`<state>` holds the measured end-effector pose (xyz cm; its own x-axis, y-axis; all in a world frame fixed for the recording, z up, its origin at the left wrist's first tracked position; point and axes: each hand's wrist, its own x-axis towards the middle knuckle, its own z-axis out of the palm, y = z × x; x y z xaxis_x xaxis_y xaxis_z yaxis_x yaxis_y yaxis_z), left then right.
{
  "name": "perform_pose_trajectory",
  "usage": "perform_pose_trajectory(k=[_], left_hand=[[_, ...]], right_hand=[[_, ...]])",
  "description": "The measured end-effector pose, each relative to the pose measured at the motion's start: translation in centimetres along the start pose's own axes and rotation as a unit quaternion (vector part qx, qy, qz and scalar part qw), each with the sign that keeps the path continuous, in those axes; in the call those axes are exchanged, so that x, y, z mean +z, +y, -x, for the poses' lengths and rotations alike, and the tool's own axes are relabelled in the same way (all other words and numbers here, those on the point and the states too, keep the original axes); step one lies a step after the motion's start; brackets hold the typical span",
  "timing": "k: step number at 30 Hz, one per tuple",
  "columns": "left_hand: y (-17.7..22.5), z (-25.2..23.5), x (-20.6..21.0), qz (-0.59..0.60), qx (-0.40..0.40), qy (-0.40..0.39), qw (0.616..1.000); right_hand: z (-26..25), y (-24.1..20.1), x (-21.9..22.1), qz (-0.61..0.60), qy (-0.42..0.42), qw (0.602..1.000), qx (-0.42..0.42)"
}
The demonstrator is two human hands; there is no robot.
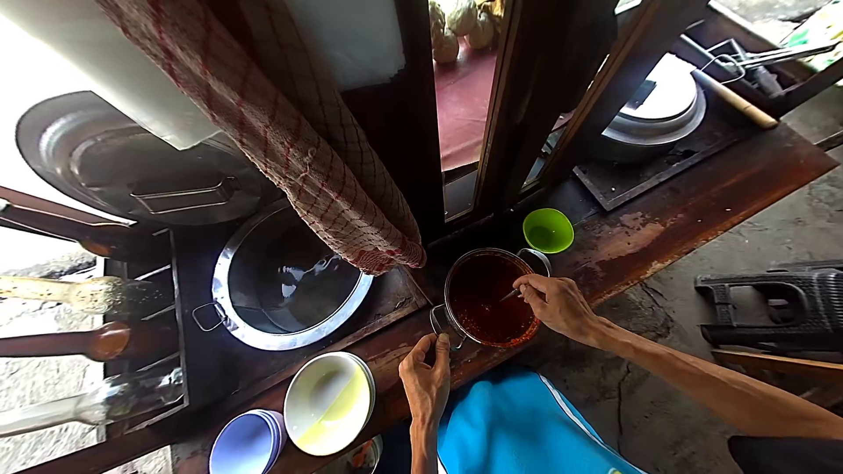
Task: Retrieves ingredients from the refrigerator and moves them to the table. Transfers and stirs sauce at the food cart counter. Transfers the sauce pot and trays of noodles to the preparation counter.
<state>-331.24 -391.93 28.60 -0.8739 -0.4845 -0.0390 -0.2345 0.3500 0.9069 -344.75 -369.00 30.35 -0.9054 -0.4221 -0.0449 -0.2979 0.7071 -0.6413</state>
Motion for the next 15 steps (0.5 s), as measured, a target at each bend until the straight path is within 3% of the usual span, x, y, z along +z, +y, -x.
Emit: perform_pose_trajectory(k=[6,15], left_hand=[[-1.2,0.0,-0.4,-0.008,-0.018,0.011,1.0],[-2.6,0.0,-1.0,-0.019,-0.048,0.008,0.999]], right_hand=[[-0.4,-0.6,-0.9,-0.014,-0.01,1.0,-0.011],[-0.3,-0.2,-1.2,0.015,0.037,0.991,-0.125]])
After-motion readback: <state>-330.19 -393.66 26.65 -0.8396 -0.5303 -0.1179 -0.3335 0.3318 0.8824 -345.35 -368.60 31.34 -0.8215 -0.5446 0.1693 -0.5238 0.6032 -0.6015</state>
